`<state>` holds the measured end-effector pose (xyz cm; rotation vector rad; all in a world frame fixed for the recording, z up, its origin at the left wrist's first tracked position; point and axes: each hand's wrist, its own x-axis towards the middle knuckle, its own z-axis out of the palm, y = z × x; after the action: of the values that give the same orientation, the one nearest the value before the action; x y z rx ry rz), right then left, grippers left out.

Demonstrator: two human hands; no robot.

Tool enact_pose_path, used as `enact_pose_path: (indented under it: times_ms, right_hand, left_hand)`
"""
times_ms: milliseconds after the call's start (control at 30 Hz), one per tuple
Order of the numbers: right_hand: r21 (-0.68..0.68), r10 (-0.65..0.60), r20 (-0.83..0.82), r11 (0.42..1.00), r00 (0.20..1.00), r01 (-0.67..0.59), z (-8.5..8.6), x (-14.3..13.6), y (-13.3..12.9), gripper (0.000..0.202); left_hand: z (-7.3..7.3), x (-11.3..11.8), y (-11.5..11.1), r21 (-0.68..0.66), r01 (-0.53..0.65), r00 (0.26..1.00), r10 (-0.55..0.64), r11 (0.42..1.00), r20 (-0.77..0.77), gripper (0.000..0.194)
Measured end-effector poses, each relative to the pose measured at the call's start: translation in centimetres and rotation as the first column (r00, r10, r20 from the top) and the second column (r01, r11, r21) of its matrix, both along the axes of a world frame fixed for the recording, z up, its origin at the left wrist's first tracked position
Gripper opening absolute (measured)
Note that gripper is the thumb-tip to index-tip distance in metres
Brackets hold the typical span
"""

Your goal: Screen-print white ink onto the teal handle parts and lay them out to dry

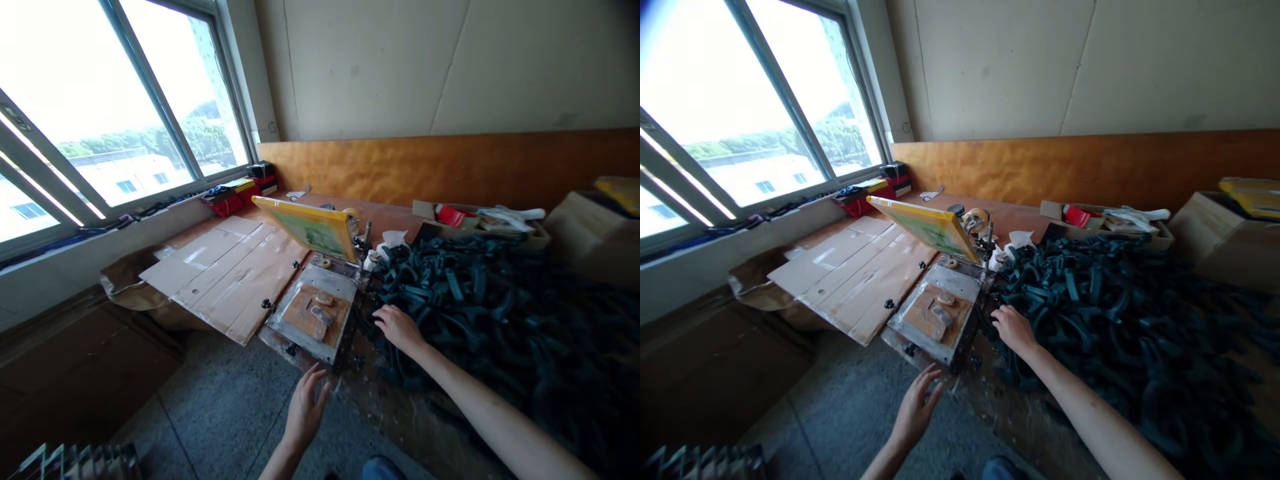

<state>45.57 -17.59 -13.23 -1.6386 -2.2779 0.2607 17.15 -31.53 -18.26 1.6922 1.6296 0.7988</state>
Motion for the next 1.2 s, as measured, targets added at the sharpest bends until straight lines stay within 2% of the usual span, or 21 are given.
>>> enact_pose_path:
  times_ms: [100,233,333,400,467,533,567,600,700,733,800,867,933,1033,1133,1200]
  right_hand:
    - [-0.04,-0.041,-0.011,0.998,0.999,0.041,-1.9,-2.2,2.6,0.042]
    - [-0.121,-0.12,-0.012,0.986,0.993,0.117,-4.9,-4.5,5.4,0.063]
    - [-0.204,-0.161,-0.08,0.969,0.984,0.142,-7.2,-4.6,6.9,0.066]
    - [-0.254,-0.183,-0.229,0.959,0.956,0.123,-7.9,-3.7,7.5,0.067]
    - [-0.272,-0.207,-0.4,0.957,0.893,0.1,-7.5,-2.3,7.8,0.07]
    - [-0.304,-0.269,-0.499,0.945,0.824,0.124,-5.8,-1.1,7.6,0.064]
    - [-0.336,-0.312,-0.528,0.931,0.79,0.143,-4.7,-0.9,7.4,0.057]
    - [-0.371,-0.359,-0.552,0.914,0.753,0.163,-3.5,-1.0,7.2,0.049]
    - [-0.431,-0.439,-0.642,0.885,0.629,0.178,-0.5,-4.0,6.8,0.039]
    - [-0.427,-0.444,-0.666,0.886,0.6,0.182,-0.1,-5.8,6.7,0.038]
    - [-0.376,-0.434,-0.68,0.898,0.591,0.227,-0.5,-9.9,6.7,0.039]
    - [-0.275,-0.415,-0.644,0.91,0.643,0.311,-2.2,-13.7,6.8,0.042]
    - [-0.165,-0.429,-0.557,0.896,0.711,0.412,-4.3,-16.4,6.6,0.046]
    - [0.015,-0.474,-0.386,0.854,0.791,0.52,-6.3,-18.1,5.9,0.049]
    - [0.179,-0.472,-0.225,0.84,0.852,0.513,-6.0,-18.4,4.9,0.047]
    - [0.252,-0.423,-0.152,0.857,0.893,0.449,-5.1,-18.8,4.7,0.04]
  left_hand:
    - [0.7,-4.0,2.0,0.0,-0.107,0.99,0.107,0.994,0.094,0.035]
    - [1.7,-8.3,6.4,0.052,-0.212,0.968,0.203,0.976,0.15,0.038]
    - [1.3,-12.6,10.1,0.053,-0.326,0.942,0.319,0.944,0.102,0.043]
    - [0.5,-16.0,12.0,0.029,-0.455,0.89,0.456,0.89,-0.014,0.041]
    - [-0.3,-19.4,13.3,-0.016,-0.624,0.772,0.612,0.782,-0.172,0.037]
    - [-0.9,-22.0,14.3,-0.052,-0.74,0.653,0.699,0.67,-0.29,0.038]
    - [-1.0,-22.9,14.8,-0.061,-0.766,0.623,0.715,0.64,-0.318,0.039]
    - [-1.1,-23.5,15.4,-0.063,-0.768,0.619,0.715,0.637,-0.326,0.041]
    - [-1.1,-23.6,18.1,-0.038,-0.7,0.689,0.661,0.713,-0.297,0.044]
    - [-1.0,-23.1,19.4,-0.027,-0.664,0.723,0.632,0.747,-0.278,0.043]
    - [-0.8,-21.9,22.3,0.0,-0.583,0.79,0.566,0.813,-0.235,0.041]
    - [-0.3,-20.4,25.4,0.037,-0.481,0.865,0.481,0.876,-0.142,0.039]
    - [0.5,-19.3,28.1,0.08,-0.366,0.93,0.368,0.927,-0.013,0.036]
    - [2.3,-18.5,31.4,0.138,-0.213,0.972,0.195,0.967,0.129,0.032]
    - [5.1,-18.1,33.5,0.187,-0.12,0.972,0.077,0.975,0.221,0.03]
    - [8.0,-17.4,34.5,0.219,-0.092,0.948,0.018,0.971,0.317,0.032]
